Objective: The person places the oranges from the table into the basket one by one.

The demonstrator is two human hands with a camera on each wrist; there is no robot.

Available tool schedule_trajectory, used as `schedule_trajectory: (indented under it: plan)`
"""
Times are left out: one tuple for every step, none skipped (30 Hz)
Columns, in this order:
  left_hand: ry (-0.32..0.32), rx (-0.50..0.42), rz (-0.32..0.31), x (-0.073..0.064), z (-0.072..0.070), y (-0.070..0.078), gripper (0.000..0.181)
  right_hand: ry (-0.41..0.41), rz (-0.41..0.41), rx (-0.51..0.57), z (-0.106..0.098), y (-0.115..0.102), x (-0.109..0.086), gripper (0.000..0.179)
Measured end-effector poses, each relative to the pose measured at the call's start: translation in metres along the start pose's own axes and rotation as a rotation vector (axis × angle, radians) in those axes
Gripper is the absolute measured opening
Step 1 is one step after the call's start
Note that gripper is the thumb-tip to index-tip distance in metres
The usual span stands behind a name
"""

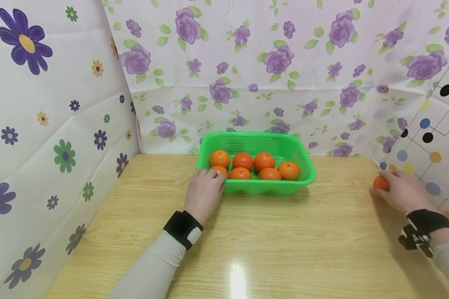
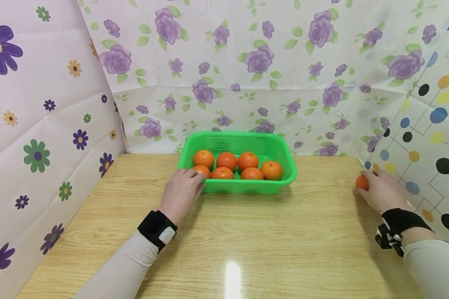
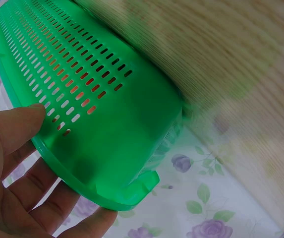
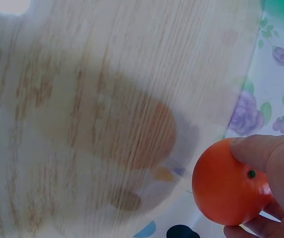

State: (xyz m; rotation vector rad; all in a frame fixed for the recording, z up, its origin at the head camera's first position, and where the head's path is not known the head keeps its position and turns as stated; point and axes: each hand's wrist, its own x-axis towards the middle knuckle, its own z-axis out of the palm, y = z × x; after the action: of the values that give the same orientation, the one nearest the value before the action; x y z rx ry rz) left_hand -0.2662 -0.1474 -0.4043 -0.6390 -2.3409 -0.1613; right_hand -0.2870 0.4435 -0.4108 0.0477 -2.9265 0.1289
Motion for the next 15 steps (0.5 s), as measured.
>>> schedule_trajectory:
  plan:
    - [-0.001,0.000,-0.001,0.000,0.000,0.000,0.013,0.000,-0.008,0.008,-0.001,0.000,0.000,0.072]
    - [0.000,0.000,0.000,0.000,0.000,0.000,0.013,0.002,-0.018,0.012,-0.001,-0.001,0.000,0.071]
    - [0.000,-0.001,0.000,0.000,0.000,0.000,0.013,0.004,-0.029,0.017,-0.002,-0.002,0.000,0.070]
    - [0.000,-0.002,0.000,0.000,0.000,0.000,0.013,0.005,-0.042,0.021,-0.003,-0.003,0.000,0.070]
    - [0.001,-0.004,0.000,0.000,-0.001,0.000,0.013,0.007,-0.055,0.024,-0.004,-0.004,-0.001,0.069]
    - [0.001,-0.004,-0.001,0.000,-0.001,0.000,0.013,0.009,-0.064,0.025,-0.004,-0.005,-0.001,0.069]
    - [-0.001,-0.004,-0.002,0.000,-0.001,0.000,0.013,0.012,-0.069,0.026,-0.004,-0.006,-0.001,0.069]
    - [0.001,-0.003,-0.001,0.000,-0.001,0.000,0.013,0.016,-0.076,0.022,-0.005,-0.007,-0.002,0.069]
    - [0.002,-0.004,-0.001,0.000,-0.001,0.000,0.013,0.019,-0.081,0.022,-0.005,-0.009,-0.002,0.069]
    - [0.000,-0.003,-0.002,0.000,-0.001,0.000,0.013,0.024,-0.084,0.020,-0.005,-0.010,-0.002,0.068]
    - [-0.002,-0.001,-0.002,0.000,-0.001,0.000,0.013,0.029,-0.087,0.018,-0.005,-0.011,-0.002,0.068]
    - [-0.003,-0.001,-0.002,0.000,-0.001,0.000,0.013,0.034,-0.090,0.016,-0.005,-0.012,-0.002,0.068]
    - [-0.005,-0.001,-0.003,0.001,-0.001,0.000,0.013,0.038,-0.090,0.018,-0.005,-0.014,-0.002,0.068]
    - [-0.006,-0.004,-0.003,0.001,-0.001,0.000,0.013,0.041,-0.092,0.020,-0.006,-0.015,-0.001,0.069]
    - [-0.008,-0.005,-0.003,0.001,-0.002,0.000,0.013,0.044,-0.091,0.025,-0.006,-0.017,-0.001,0.069]
